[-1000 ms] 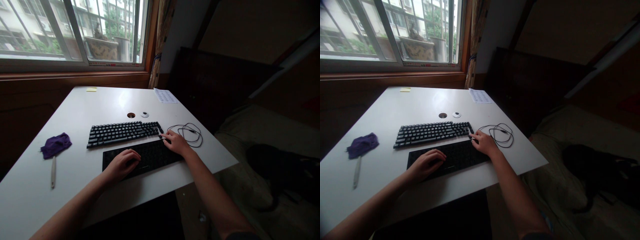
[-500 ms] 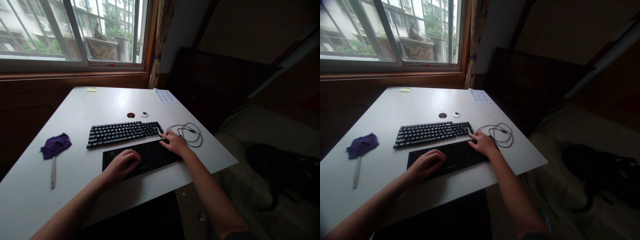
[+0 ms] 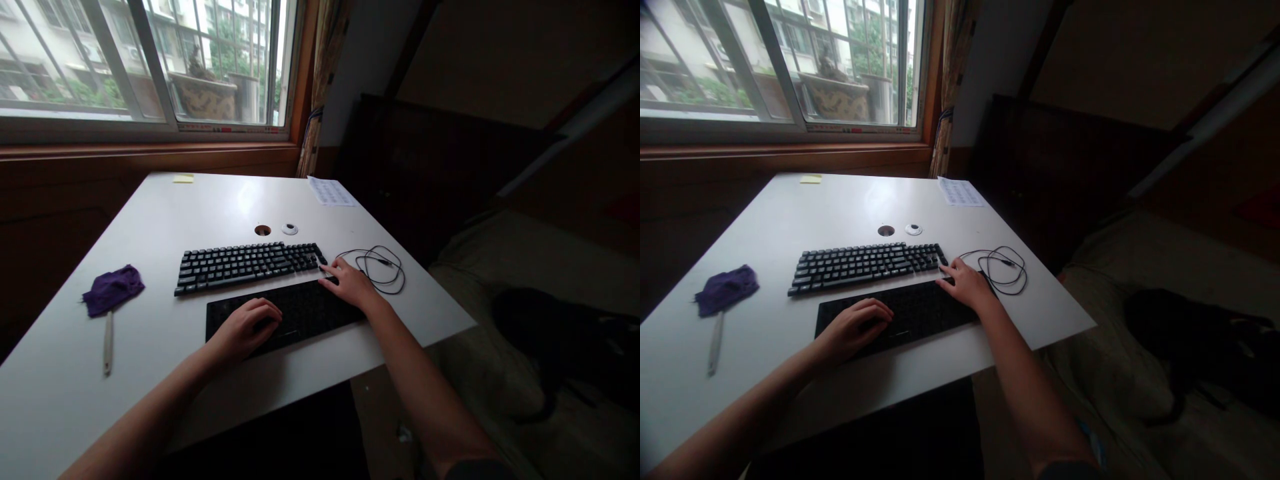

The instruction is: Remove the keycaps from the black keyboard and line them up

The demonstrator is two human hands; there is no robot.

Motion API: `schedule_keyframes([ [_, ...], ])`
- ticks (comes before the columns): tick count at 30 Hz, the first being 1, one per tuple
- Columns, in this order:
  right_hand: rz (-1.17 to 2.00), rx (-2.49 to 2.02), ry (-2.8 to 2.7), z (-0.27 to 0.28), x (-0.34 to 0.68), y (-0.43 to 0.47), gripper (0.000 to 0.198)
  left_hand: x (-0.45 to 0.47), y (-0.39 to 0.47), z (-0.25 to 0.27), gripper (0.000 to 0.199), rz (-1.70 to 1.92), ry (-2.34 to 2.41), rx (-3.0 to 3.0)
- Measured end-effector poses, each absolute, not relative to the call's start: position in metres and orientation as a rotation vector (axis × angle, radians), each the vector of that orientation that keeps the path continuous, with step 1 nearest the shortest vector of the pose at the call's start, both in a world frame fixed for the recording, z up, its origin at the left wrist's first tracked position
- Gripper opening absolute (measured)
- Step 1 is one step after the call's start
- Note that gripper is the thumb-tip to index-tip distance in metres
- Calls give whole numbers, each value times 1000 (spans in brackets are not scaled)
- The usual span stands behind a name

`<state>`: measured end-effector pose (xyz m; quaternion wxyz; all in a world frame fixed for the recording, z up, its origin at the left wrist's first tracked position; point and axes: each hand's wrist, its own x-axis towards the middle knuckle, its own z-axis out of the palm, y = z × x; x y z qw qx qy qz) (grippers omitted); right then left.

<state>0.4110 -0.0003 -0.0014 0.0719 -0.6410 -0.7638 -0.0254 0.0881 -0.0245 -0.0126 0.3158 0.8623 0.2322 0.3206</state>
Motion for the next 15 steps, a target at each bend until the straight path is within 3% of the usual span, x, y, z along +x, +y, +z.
schedule_keyframes([
  [15, -96, -1910, -2276, -6, 414, -2, 43, 88, -23, -16, 11, 844, 607, 2285],
])
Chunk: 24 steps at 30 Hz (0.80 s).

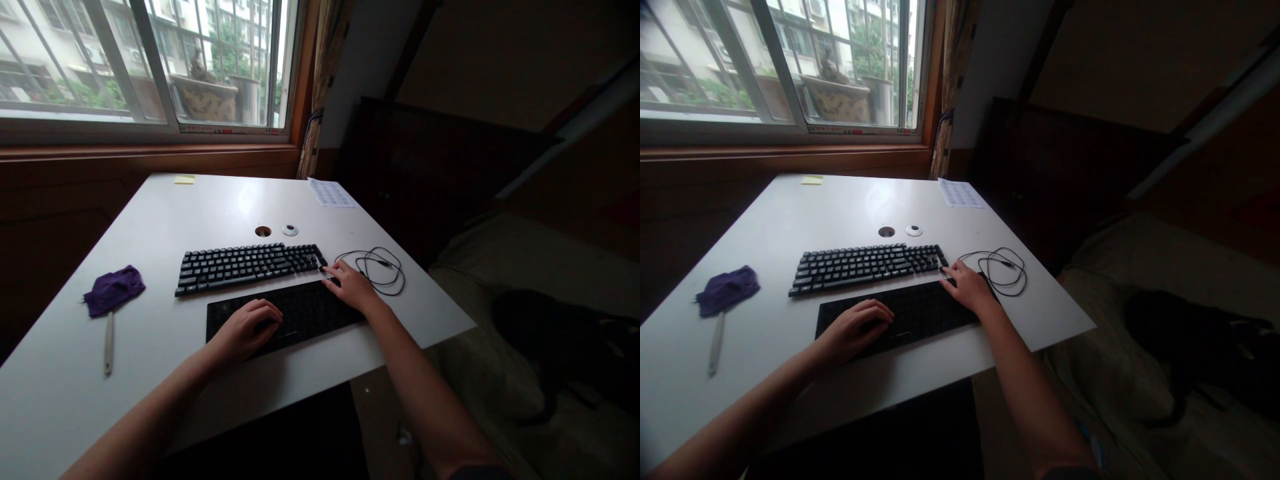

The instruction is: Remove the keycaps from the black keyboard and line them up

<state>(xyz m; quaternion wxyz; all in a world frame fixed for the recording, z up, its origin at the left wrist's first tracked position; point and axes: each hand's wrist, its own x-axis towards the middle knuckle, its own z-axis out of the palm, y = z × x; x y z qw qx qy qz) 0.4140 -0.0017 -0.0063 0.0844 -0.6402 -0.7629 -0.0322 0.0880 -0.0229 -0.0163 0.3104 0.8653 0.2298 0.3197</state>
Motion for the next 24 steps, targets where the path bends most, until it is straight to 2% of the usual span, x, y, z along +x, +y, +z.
schedule_keyframes([
  [24, -42, -2048, -2284, 0, 408, 8, 48, 88, -24, -15, 13, 848, 616, 2300],
])
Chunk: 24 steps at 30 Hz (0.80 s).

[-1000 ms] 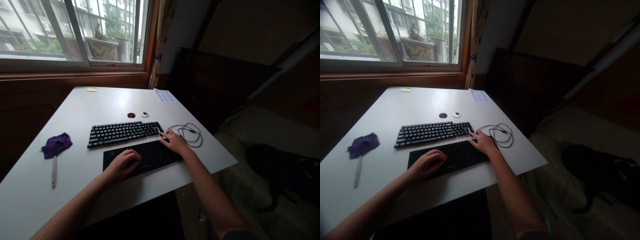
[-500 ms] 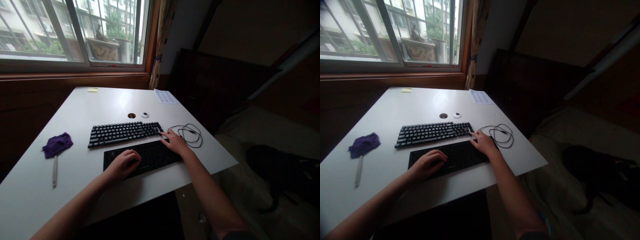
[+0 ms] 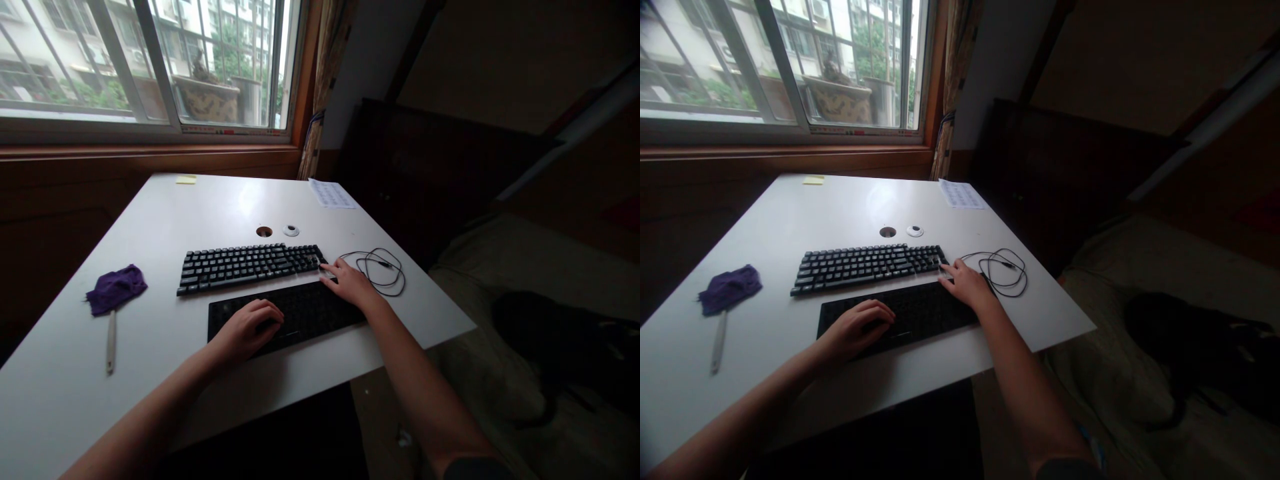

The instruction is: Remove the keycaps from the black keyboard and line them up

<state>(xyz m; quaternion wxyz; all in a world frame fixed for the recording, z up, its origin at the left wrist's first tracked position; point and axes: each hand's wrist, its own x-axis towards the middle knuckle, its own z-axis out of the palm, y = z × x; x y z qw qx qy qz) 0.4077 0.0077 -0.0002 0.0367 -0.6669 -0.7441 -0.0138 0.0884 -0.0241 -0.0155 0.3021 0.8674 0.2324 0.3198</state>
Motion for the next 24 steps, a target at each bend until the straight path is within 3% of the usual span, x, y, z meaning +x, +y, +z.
schedule_keyframes([
  [24, -58, -2020, -2273, 0, 407, 10, 49, 89, -24, -14, 12, 862, 607, 2313],
])
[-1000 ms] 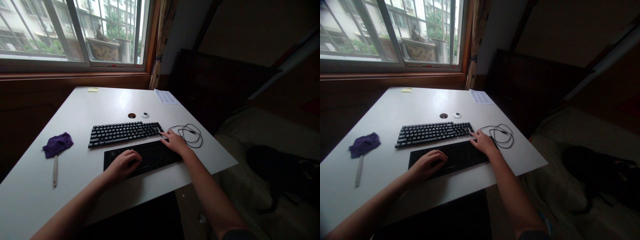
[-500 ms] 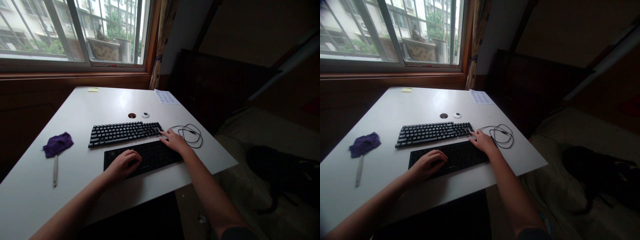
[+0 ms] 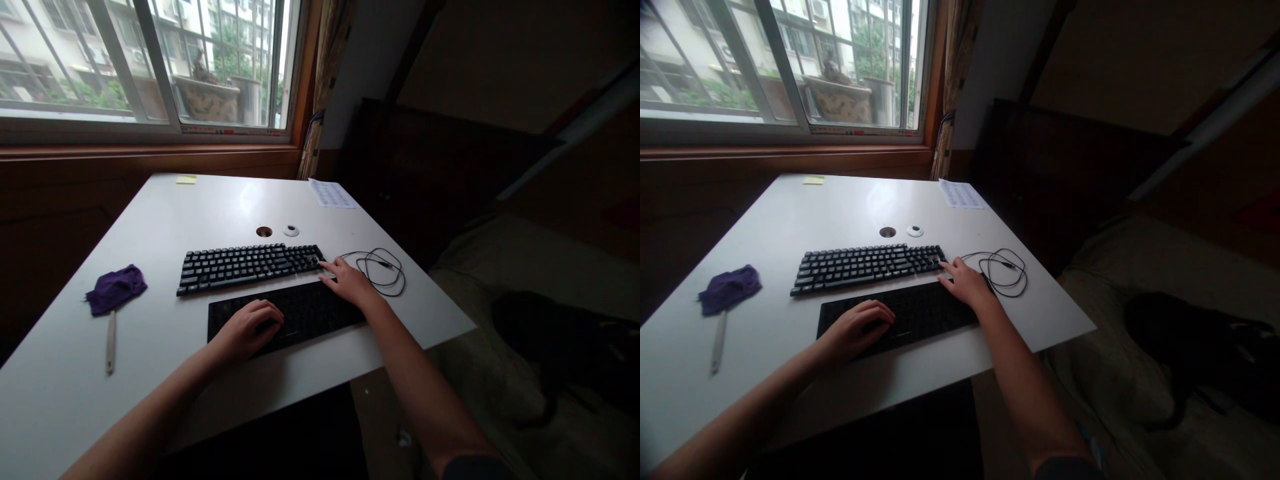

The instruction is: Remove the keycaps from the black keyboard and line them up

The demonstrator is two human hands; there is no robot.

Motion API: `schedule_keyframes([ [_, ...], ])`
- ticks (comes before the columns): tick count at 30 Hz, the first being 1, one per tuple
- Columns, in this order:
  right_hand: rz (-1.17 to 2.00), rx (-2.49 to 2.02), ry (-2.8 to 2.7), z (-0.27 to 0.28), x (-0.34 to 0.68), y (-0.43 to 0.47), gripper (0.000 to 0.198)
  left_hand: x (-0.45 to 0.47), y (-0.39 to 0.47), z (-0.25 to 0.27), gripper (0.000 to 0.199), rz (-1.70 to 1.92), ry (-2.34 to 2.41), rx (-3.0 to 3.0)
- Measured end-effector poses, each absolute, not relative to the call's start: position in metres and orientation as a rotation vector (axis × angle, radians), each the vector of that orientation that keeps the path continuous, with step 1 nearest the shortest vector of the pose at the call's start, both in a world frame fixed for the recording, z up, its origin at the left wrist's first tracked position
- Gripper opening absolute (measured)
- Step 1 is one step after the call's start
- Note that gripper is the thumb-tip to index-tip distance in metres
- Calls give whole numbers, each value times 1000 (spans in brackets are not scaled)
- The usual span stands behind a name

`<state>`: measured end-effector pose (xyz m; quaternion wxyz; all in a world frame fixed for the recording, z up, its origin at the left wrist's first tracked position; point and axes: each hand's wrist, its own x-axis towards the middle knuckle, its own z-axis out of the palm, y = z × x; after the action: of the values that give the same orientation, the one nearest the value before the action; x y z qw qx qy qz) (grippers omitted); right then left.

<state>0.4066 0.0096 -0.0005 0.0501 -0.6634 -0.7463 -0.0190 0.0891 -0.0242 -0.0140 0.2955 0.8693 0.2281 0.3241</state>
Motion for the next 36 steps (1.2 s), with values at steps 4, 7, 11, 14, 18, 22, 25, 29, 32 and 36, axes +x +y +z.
schedule_keyframes([
  [4, -106, -1945, -2232, 0, 404, 9, 41, 89, -24, -14, 12, 867, 603, 2311],
  [7, -147, -1950, -2152, -3, 407, 14, 36, 88, -24, -16, 12, 866, 605, 2306],
  [11, -175, -1932, -2107, -12, 417, 23, 39, 89, -24, -15, 12, 871, 604, 2318],
  [14, -122, -1879, -2168, -17, 421, 27, 46, 89, -24, -14, 12, 866, 607, 2323],
  [18, -103, -1852, -2204, -20, 421, 27, 53, 89, -24, -14, 13, 854, 607, 2319],
  [22, -106, -1843, -2243, -19, 420, 26, 56, 89, -24, -17, 13, 859, 616, 2320],
  [25, -101, -1866, -2263, -18, 420, 25, 55, 88, -24, -18, 13, 865, 605, 2331],
  [29, -102, -1885, -2269, -17, 419, 25, 53, 89, -24, -17, 13, 857, 602, 2337],
  [32, -105, -1892, -2265, -16, 419, 25, 51, 89, -24, -17, 12, 850, 613, 2340],
  [36, -106, -1906, -2259, -15, 418, 24, 48, 89, -24, -18, 12, 839, 617, 2343],
])
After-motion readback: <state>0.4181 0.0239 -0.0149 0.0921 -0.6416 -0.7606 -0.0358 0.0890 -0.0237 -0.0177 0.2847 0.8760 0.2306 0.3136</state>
